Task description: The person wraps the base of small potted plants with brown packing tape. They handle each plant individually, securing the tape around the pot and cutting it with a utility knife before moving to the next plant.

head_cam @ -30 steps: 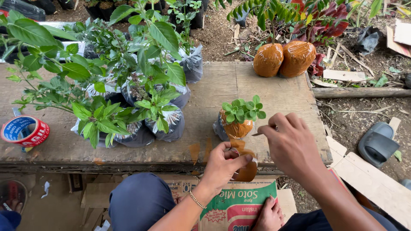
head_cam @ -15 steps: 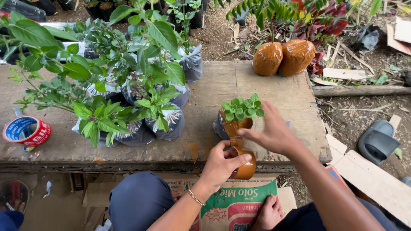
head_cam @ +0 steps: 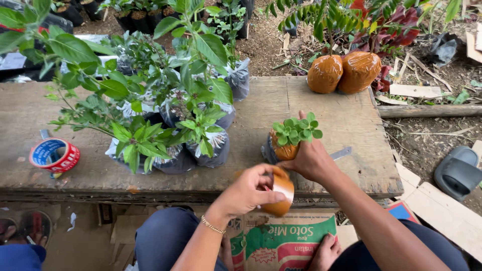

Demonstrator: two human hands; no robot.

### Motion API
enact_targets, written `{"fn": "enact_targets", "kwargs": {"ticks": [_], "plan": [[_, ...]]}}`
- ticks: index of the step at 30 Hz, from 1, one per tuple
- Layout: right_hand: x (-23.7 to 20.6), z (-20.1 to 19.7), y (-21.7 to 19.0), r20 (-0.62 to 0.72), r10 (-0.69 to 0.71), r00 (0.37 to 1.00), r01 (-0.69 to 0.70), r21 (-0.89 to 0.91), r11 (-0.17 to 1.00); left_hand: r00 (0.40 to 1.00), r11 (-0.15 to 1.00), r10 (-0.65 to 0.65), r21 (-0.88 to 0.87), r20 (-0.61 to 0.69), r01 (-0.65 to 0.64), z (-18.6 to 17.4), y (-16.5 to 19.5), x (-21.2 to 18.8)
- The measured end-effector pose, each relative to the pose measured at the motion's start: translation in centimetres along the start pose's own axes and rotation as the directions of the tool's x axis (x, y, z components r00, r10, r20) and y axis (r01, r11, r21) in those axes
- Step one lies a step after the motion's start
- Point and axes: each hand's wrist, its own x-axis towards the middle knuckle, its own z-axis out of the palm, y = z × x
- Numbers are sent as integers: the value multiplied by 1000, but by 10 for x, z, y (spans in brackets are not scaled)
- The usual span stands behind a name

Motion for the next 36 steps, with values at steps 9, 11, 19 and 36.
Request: {"fn": "enact_targets", "kwargs": {"ticks": [9, 11, 19, 36], "plan": [[-104, -81, -56, -357, 268, 895, -135, 356, 925, 869, 884, 445, 263, -216, -387, 7, 60, -57], [-146, 27, -41, -604, 424, 675, -580, -78, 811, 802, 791, 569, 392, -185, -470, 9, 58, -65], [-236, 143, 30, -621, 418, 662, -744, -479, 466, 462, 229, 875, 718, 145, -658, 21, 54, -67], [-142, -129, -95, 101, 7, 995, -41, 336, 941, 700, 687, 694, 446, -168, -574, 35, 18, -75]]}}
